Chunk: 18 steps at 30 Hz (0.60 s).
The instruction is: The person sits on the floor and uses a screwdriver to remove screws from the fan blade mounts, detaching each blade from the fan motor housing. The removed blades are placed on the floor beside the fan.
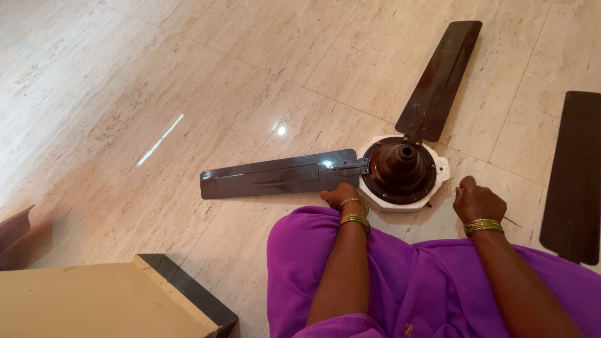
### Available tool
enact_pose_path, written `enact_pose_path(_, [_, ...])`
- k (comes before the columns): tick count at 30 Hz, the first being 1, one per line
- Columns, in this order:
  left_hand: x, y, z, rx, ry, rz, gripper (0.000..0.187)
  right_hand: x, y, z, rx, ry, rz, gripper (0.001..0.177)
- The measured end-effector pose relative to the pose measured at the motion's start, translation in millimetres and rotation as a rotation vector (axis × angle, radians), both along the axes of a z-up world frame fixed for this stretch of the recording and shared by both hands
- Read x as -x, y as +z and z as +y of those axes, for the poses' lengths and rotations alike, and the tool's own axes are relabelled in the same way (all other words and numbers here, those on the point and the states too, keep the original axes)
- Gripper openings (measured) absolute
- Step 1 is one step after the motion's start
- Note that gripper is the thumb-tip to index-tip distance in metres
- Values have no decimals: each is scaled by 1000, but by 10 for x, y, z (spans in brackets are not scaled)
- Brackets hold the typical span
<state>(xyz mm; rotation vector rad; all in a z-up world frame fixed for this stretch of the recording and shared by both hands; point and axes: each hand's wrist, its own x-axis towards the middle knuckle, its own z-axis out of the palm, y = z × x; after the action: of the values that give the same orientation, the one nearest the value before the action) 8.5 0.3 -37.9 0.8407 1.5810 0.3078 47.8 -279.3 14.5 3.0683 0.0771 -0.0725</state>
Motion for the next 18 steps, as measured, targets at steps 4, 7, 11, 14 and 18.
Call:
enact_pose_path(4, [-10,-54,16,-132,11,16,47,-34,-162,49,-7,4,81,27])
enact_pose_path(7, [-37,-169,0,0,11,-23,48,-10,-258,46,10,36,96,25])
enact_pose_path(11, [-62,-356,34,-53,19,-22,45,9,-351,76,10,54,122,24])
enact_pose_path(14, [-73,-429,35,-6,85,-78,40,7,-362,90,33,63,116,23])
enact_pose_path(18, [-53,-239,34,-30,44,-34,46,34,-246,135,11,28,160,28])
